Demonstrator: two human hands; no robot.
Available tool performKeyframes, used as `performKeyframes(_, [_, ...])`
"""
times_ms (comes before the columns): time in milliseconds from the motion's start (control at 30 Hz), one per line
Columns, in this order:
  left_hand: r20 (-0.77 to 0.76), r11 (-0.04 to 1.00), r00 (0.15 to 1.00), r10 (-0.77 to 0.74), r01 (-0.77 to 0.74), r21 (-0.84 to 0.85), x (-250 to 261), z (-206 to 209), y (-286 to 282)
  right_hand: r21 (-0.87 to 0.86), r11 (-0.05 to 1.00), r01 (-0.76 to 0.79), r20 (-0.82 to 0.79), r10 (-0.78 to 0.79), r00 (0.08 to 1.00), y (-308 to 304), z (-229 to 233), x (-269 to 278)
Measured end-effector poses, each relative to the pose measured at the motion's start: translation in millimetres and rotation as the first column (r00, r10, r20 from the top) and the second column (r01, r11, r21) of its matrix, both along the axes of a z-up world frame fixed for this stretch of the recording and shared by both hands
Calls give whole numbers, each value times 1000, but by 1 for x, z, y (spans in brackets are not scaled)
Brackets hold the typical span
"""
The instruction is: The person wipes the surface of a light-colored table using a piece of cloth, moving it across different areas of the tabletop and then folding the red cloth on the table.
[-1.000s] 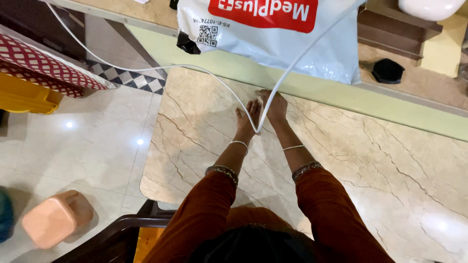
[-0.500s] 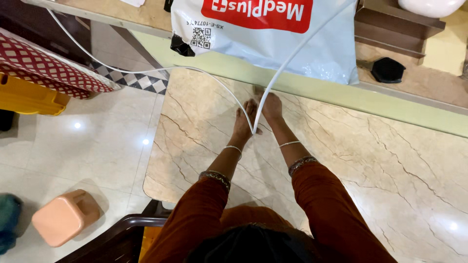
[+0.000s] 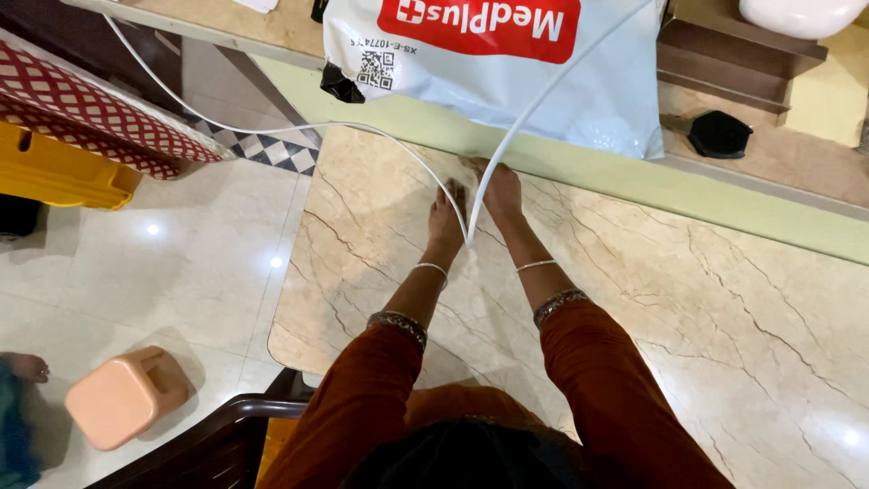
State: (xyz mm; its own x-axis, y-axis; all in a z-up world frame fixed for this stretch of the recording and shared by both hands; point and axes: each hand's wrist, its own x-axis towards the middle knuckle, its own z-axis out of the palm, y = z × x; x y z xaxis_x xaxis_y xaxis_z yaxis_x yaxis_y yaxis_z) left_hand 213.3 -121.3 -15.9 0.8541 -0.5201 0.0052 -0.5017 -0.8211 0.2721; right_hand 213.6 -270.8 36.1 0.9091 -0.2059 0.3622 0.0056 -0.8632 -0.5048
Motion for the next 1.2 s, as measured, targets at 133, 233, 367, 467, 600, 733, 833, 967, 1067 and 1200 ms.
performKeyframes(133, [-103,986,994,43,-25,168,-5,50,-1,-183,983,-12,-283,-41,958,0,-10,11])
performKeyframes(233, [-228,963,973,26,36,266,-8,84,-1,-123,992,-14,-146,-4,989,1,-4,20])
performKeyframes(367, [-208,957,978,17,45,288,-12,83,1,-96,991,-97,-30,95,995,5,10,30])
performKeyframes(467, [-90,974,996,20,1,226,-9,56,-2,-212,971,-112,-168,76,983,-4,16,27])
performKeyframes(600, [-115,980,993,20,3,198,-5,31,-2,-103,995,16,-338,-50,940,-39,24,6])
performKeyframes(733, [-113,977,993,33,-9,211,-5,34,-5,-195,980,37,-308,-97,947,-59,15,-13])
performKeyframes(833, [-142,971,989,40,-5,238,-5,46,-5,-282,959,3,-214,-66,975,-48,-6,1])
performKeyframes(967, [-160,968,987,31,11,252,0,69,-1,-230,968,-102,-110,78,991,-5,-13,45])
performKeyframes(1067, [-158,967,986,47,-6,254,-1,77,-1,-181,976,-117,-181,84,980,34,-3,72])
performKeyframes(1200, [-187,962,979,80,-26,274,-2,77,-1,-124,979,-162,-132,145,981,56,9,85])
